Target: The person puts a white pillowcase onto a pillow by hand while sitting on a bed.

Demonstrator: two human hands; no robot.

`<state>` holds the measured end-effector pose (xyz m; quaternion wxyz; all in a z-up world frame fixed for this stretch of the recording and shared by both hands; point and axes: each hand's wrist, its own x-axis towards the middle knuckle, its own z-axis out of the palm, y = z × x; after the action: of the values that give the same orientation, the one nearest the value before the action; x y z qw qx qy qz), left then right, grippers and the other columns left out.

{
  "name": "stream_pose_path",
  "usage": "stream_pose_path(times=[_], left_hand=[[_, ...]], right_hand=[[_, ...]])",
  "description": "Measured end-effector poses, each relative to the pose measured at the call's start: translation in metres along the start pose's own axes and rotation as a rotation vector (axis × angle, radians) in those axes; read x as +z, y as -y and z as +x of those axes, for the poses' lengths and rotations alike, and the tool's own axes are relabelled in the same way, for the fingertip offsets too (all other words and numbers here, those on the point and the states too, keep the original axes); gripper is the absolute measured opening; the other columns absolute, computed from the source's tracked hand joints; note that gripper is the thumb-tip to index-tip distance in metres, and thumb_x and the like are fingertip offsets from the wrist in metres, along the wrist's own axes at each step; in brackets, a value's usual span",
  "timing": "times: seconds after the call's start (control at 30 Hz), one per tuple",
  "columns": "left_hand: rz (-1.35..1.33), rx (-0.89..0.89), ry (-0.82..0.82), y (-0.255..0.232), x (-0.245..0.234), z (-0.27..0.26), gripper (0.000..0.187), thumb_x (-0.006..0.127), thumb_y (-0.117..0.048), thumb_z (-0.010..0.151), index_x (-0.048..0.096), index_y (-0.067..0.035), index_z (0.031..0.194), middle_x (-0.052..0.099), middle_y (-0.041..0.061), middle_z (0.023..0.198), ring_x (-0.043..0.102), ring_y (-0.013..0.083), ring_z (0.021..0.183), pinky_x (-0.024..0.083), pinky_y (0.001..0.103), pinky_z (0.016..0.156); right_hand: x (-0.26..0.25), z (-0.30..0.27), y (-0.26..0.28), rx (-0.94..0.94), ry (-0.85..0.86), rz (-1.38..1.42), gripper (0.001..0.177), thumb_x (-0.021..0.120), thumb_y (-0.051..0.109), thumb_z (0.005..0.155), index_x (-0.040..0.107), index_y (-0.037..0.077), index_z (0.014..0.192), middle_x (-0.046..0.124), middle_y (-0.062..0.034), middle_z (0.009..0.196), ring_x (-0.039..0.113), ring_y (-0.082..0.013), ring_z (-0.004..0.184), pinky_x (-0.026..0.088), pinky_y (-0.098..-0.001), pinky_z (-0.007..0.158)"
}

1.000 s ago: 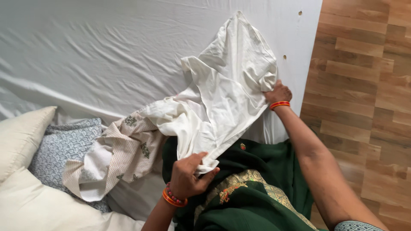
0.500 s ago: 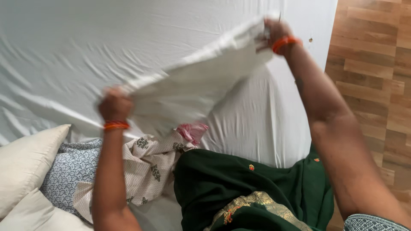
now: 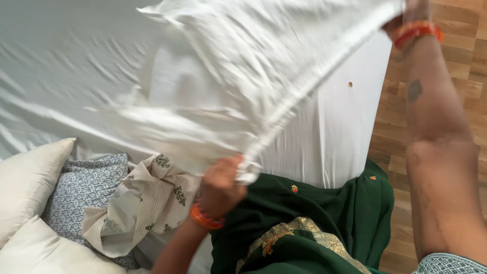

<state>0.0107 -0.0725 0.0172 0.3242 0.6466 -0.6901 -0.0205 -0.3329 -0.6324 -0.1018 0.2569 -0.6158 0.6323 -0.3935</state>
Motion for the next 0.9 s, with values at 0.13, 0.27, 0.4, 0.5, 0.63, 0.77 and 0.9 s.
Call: stream_pose_path(times=[0.13, 0.27, 0.4, 0.5, 0.63, 0.77, 0.9], left_hand=[[-0.322, 0.091, 0.229, -0.041, 0.076, -0.025, 0.045, 0.067, -0.007, 0.081, 0.065, 0.01, 0.123, 0.07, 0.021, 0.103, 0.069, 0.0333, 0.086, 0.057, 0.041, 0.079], [-0.375, 0.313, 0.297, -0.074, 0.096, -0.032, 0.044, 0.067, -0.016, 0.079, 0.065, 0.008, 0.116, 0.067, 0.029, 0.117, 0.067, 0.0394, 0.098, 0.052, 0.047, 0.089], [-0.156, 0.201, 0.26, -0.033, 0.092, -0.022, 0.034, 0.061, -0.01, 0.092, 0.064, 0.01, 0.119, 0.066, 0.026, 0.116, 0.064, 0.0401, 0.098, 0.05, 0.052, 0.097], [0.322, 0.133, 0.043, 0.043, 0.092, -0.011, 0.043, 0.053, -0.012, 0.09, 0.063, 0.011, 0.126, 0.065, 0.028, 0.12, 0.062, 0.0413, 0.1, 0.048, 0.052, 0.099], [0.582, -0.386, 0.267, 0.14, 0.063, -0.025, 0.069, 0.066, -0.03, 0.085, 0.05, -0.001, 0.144, 0.047, 0.022, 0.151, 0.048, 0.0358, 0.137, 0.029, 0.067, 0.114], [0.468, -0.782, 0.627, 0.178, 0.033, -0.069, 0.113, 0.085, -0.053, 0.066, 0.03, -0.017, 0.158, 0.027, 0.015, 0.164, 0.027, 0.0356, 0.147, 0.016, 0.07, 0.113], [0.545, -0.661, 0.64, 0.202, 0.055, -0.138, 0.116, 0.089, -0.046, 0.055, 0.037, -0.024, 0.157, 0.035, 0.013, 0.161, 0.033, 0.0352, 0.147, 0.025, 0.067, 0.109]], right_hand=[[-0.016, -0.047, -0.071, 0.013, 0.054, -0.331, 0.068, 0.071, 0.035, 0.105, 0.043, -0.007, 0.151, 0.044, -0.0287, 0.159, 0.042, -0.0483, 0.148, 0.033, -0.0575, 0.116], [-0.022, -0.098, -0.11, -0.044, 0.068, -0.426, 0.07, 0.072, 0.036, 0.106, 0.043, -0.008, 0.152, 0.044, -0.0302, 0.16, 0.041, -0.0471, 0.15, 0.03, -0.054, 0.122], [0.008, -0.143, -0.095, -0.277, 0.09, -0.362, 0.072, 0.074, 0.038, 0.107, 0.043, -0.009, 0.152, 0.045, -0.0318, 0.16, 0.04, -0.0459, 0.153, 0.026, -0.0505, 0.129], [0.046, -0.192, -0.063, -0.417, 0.22, -0.246, 0.079, 0.072, 0.04, 0.107, 0.039, -0.012, 0.155, 0.04, -0.0343, 0.161, 0.033, -0.0483, 0.154, 0.022, -0.0516, 0.13], [0.101, -0.315, -0.014, -0.71, 0.521, -0.215, 0.089, 0.065, 0.045, 0.103, 0.028, -0.01, 0.162, 0.022, -0.0345, 0.168, 0.012, -0.0513, 0.158, 0.008, -0.066, 0.125], [0.126, -0.429, 0.007, -0.687, 0.921, -0.381, 0.07, 0.06, 0.05, 0.095, 0.038, 0.02, 0.154, 0.012, -0.018, 0.171, -0.002, -0.0427, 0.157, -0.002, -0.0769, 0.115], [0.147, -0.476, -0.023, -0.934, 0.858, -0.832, 0.079, 0.054, 0.025, 0.093, 0.023, 0.021, 0.166, 0.006, -0.0134, 0.174, -0.006, -0.0393, 0.159, -0.007, -0.0772, 0.112]])
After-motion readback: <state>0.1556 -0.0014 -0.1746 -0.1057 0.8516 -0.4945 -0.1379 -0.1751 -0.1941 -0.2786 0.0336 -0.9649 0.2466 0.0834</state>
